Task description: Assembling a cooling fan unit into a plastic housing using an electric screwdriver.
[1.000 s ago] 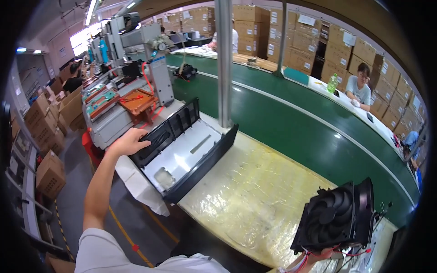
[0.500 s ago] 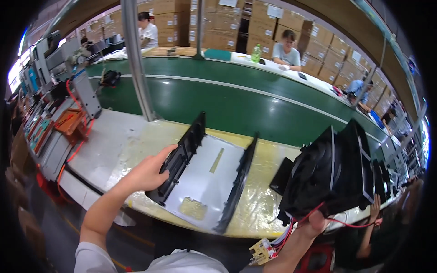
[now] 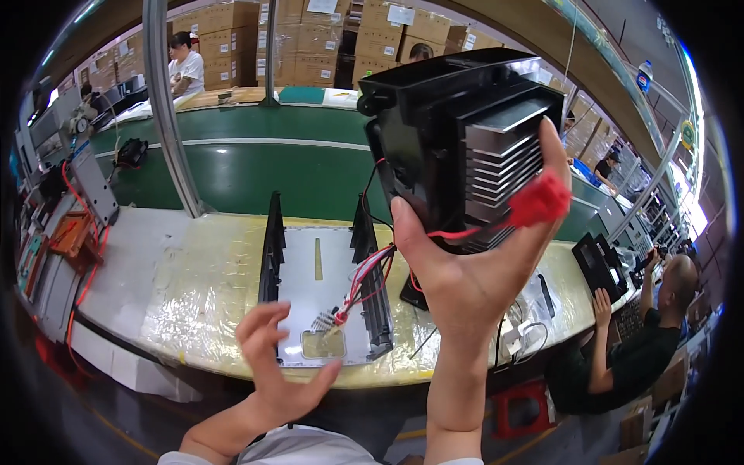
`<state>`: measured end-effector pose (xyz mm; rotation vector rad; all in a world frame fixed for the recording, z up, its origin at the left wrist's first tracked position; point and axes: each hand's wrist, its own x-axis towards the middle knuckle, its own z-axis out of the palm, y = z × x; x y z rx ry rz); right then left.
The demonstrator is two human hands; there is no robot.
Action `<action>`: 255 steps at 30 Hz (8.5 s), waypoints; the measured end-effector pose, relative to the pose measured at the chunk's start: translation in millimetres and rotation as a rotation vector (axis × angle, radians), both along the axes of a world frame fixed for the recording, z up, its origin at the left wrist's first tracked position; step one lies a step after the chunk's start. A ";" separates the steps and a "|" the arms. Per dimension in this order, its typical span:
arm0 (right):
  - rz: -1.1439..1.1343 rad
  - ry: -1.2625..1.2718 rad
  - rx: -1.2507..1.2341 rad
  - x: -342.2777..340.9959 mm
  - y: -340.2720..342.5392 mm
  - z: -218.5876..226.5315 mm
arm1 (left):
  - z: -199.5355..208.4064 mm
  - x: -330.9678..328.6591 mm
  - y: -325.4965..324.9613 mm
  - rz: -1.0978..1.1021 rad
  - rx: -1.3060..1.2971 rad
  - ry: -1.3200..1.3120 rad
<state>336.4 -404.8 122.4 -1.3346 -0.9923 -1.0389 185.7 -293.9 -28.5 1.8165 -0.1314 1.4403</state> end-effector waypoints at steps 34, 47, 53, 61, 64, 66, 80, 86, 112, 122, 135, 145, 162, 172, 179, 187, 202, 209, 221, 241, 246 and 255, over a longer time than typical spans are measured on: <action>-0.154 -0.225 -1.059 20.4 -3.1 -27.3 | -38.1 -33.9 -19.5 -0.006 0.071 0.736; -0.236 -0.623 -1.485 23.3 85.7 -77.9 | -74.8 -6.6 19.0 -0.104 0.068 0.694; -0.194 -0.579 -1.671 26.8 106.3 -102.9 | -85.0 5.5 29.1 -0.180 0.114 0.751; 0.120 -0.093 -0.854 33.8 34.2 -73.2 | -68.3 0.2 28.1 -0.126 0.053 0.818; -0.379 0.396 -0.113 49.2 -54.5 -98.7 | -57.8 3.9 18.4 -0.162 0.048 0.838; -0.502 0.470 0.050 72.3 -100.1 -118.2 | -53.6 6.1 16.9 -0.210 0.048 0.875; 0.073 0.627 0.158 43.4 -139.8 -109.2 | -47.0 -7.8 8.9 -0.214 0.043 0.844; 0.796 0.235 0.162 42.4 -151.0 -16.5 | -40.4 -19.5 16.4 -0.166 0.072 0.871; 0.410 0.611 -0.004 89.7 -110.3 -73.2 | -57.0 -15.5 22.5 -0.145 0.039 0.888; 0.753 0.326 0.213 -47.5 -77.0 -7.8 | -50.0 -4.0 -2.0 -0.190 0.042 0.823; 0.476 0.575 -0.173 -47.9 16.1 -102.4 | -60.1 7.0 -9.7 -0.194 -0.016 0.764; 0.538 0.634 -0.023 -41.1 29.3 -110.2 | -61.2 5.6 -9.3 -0.168 0.024 0.751; 0.717 0.621 0.077 -44.9 -4.7 -79.4 | -66.2 -0.3 8.0 -0.194 0.034 0.781; 0.147 0.413 0.144 70.9 -104.6 -39.5 | -61.5 7.3 10.3 -0.209 0.023 0.829; 0.241 0.500 -0.005 97.1 -109.9 -73.5 | -60.4 -0.5 8.0 -0.145 0.060 0.811; 0.391 0.581 0.078 49.3 -128.8 -46.0 | -60.7 -53.6 -12.0 -0.023 0.319 0.879; 0.786 0.515 -0.186 -34.9 27.2 -106.2 | -69.6 -43.2 -32.4 0.047 0.386 0.824; 0.672 0.450 -0.207 -23.7 39.0 -121.9 | -71.8 -41.6 -37.4 0.036 0.364 0.855; 0.704 0.548 -0.211 -23.9 45.3 -125.9 | -68.4 -40.7 -33.1 0.056 0.340 0.835; 0.168 0.390 0.137 74.5 -105.3 -53.8 | -75.8 -55.8 -14.3 0.070 0.482 0.906; 0.255 0.450 0.059 90.0 -103.4 -74.7 | -79.9 -60.2 -7.4 0.087 0.493 0.910; 0.332 0.608 0.118 77.6 -140.5 -80.0 | -78.5 -50.7 -14.0 0.102 0.481 0.903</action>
